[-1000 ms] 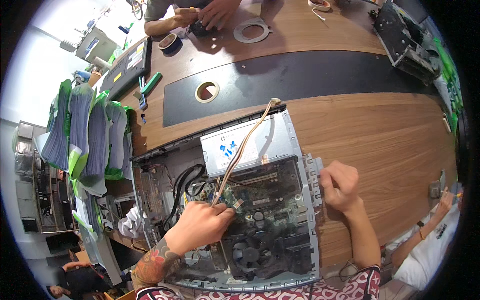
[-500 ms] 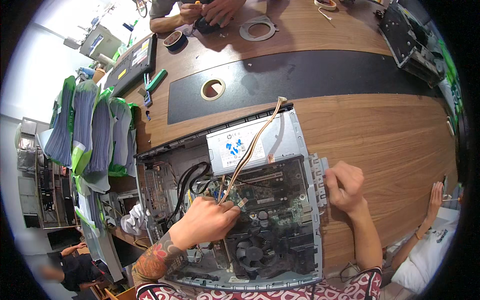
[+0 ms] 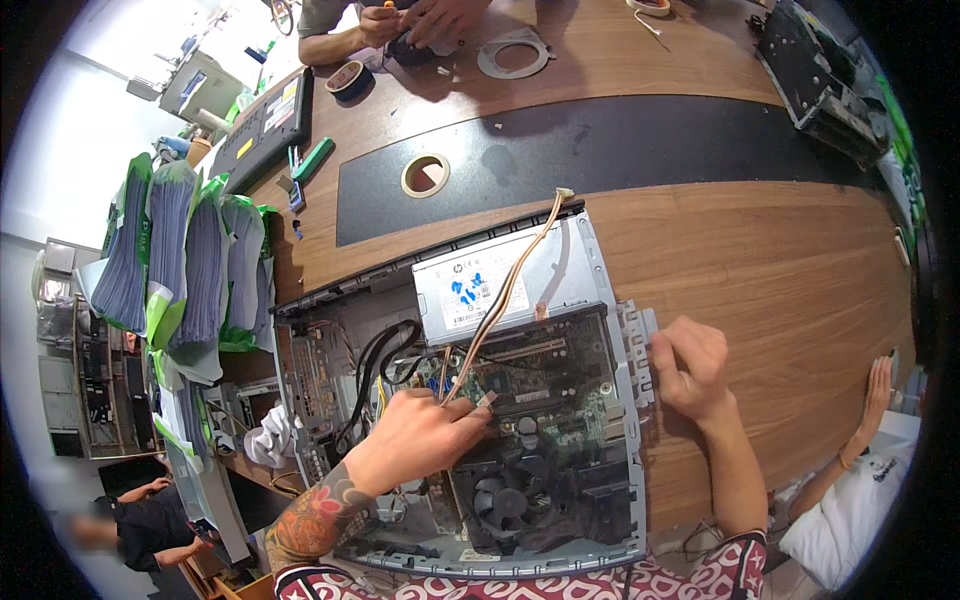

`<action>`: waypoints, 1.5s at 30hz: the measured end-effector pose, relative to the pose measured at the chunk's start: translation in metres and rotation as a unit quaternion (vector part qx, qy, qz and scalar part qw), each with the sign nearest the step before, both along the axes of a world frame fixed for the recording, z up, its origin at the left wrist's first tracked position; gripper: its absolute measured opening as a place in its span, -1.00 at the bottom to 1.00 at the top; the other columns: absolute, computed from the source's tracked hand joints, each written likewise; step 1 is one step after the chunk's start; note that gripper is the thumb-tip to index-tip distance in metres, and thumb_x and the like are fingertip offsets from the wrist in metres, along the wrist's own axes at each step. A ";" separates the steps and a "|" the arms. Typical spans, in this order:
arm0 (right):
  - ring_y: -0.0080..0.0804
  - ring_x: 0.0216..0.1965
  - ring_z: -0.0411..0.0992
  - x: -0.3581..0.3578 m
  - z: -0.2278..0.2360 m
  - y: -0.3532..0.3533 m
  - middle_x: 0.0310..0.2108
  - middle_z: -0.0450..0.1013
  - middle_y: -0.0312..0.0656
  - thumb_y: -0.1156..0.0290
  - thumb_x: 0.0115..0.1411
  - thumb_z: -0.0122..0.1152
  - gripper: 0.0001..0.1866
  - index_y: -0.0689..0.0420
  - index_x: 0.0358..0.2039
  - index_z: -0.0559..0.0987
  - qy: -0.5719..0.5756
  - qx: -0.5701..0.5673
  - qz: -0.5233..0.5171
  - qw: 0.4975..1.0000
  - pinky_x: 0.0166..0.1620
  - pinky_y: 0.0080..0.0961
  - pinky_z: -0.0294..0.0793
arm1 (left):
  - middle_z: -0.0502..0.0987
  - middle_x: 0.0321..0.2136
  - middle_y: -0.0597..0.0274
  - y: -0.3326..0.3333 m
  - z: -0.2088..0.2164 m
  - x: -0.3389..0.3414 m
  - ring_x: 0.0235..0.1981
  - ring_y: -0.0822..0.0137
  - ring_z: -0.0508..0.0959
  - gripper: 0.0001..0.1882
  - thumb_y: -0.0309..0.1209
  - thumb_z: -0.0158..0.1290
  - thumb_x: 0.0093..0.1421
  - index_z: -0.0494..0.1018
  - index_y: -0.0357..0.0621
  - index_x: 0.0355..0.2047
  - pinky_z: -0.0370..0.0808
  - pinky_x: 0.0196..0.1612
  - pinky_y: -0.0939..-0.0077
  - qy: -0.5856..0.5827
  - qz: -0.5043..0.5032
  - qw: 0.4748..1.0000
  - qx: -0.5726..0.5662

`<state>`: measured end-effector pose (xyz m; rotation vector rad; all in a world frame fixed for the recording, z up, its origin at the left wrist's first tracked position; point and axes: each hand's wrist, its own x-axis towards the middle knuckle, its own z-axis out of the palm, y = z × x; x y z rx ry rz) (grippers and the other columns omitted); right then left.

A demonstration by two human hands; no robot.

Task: The person works on the inside of an open computer tower, disconnecting and handling cables and internal components by hand. The person also moves a stack of papers across the table before returning to manipulate the computer wires.

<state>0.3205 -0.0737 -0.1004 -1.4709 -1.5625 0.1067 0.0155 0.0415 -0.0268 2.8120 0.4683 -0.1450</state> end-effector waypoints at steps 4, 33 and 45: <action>-0.23 -0.70 0.29 0.000 0.004 0.003 -0.68 0.31 -0.16 0.60 0.10 0.26 -0.81 0.20 -0.61 0.46 -0.006 0.001 0.001 1.000 -0.60 -0.37 0.22 | 0.50 -0.54 0.34 0.004 -0.006 -0.003 -0.60 0.19 0.52 -0.85 -0.29 0.17 0.12 0.52 -0.03 -0.35 0.41 -0.51 0.27 0.012 -0.020 1.000 -0.002; -0.20 -0.71 0.24 -0.005 0.002 -0.002 -0.70 0.28 -0.12 0.60 0.15 0.19 -0.77 0.22 -0.63 0.42 -0.012 0.002 0.000 1.000 -0.59 -0.34 0.19 | 0.57 -0.59 0.33 0.008 -0.025 -0.009 -0.66 0.29 0.57 -0.62 -0.42 0.10 -0.05 0.52 -0.11 -0.15 0.45 -0.54 0.43 -0.104 0.099 0.979 0.144; -0.19 -0.71 0.25 -0.009 0.000 0.001 -0.69 0.29 -0.12 0.61 0.14 0.19 -0.77 0.22 -0.63 0.41 0.002 -0.009 0.005 1.000 -0.59 -0.34 0.18 | 0.61 -0.52 0.23 0.008 -0.029 -0.015 -0.61 0.23 0.61 -0.71 -0.47 0.07 -0.06 0.51 -0.16 -0.25 0.52 -0.50 0.37 -0.102 0.115 0.978 0.142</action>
